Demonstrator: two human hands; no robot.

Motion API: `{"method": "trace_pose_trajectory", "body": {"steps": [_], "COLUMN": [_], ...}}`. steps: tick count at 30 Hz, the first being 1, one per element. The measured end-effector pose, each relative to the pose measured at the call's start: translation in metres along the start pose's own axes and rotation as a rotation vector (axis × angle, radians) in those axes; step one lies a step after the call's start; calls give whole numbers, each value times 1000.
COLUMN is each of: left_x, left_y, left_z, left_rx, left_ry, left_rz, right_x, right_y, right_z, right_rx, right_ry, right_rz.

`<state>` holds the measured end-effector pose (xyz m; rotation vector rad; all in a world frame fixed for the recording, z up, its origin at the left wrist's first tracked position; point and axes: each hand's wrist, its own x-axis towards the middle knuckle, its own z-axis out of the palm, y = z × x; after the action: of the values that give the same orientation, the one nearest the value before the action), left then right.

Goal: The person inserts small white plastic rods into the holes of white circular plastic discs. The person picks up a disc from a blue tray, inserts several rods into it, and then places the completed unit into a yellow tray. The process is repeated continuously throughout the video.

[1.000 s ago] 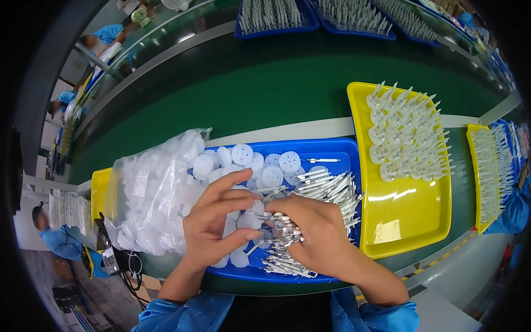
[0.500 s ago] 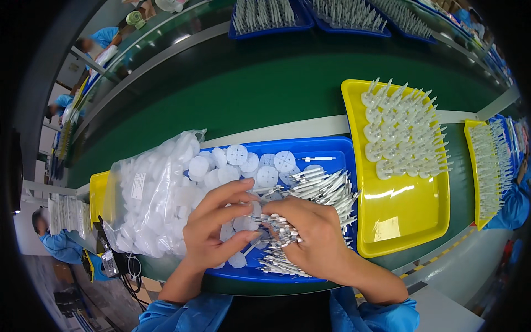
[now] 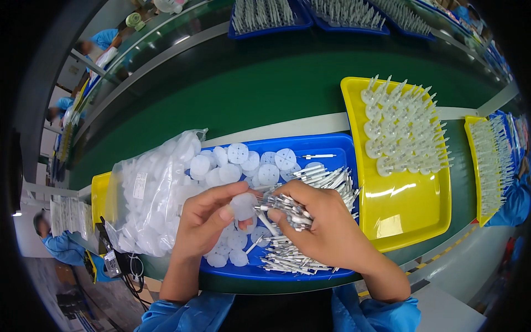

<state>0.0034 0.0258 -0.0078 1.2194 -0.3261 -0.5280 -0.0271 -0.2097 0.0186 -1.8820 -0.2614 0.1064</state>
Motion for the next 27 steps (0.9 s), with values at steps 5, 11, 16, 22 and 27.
{"method": "trace_pose_trajectory", "body": {"steps": [5,11,16,22,27], "left_x": [3,1,2,2,3], "left_y": [-7,-9,-16,-15,-16], "left_z": [0,5,8,3,6], "left_rx": [-90,153,163,113,173], "left_ry": [18,65,48,9,4], "left_rz": [63,205,267,254,276], "right_x": [0,2,0,-4,-12], "right_y": [4,3,1,-1,0], "right_z": [-1,-3,4,7,14], "right_rx": [-21,-8,-64,-102,-245], "right_ry": [-10,-46,-31,0,91], "right_rz": [-22,2,20,29,-45]}}
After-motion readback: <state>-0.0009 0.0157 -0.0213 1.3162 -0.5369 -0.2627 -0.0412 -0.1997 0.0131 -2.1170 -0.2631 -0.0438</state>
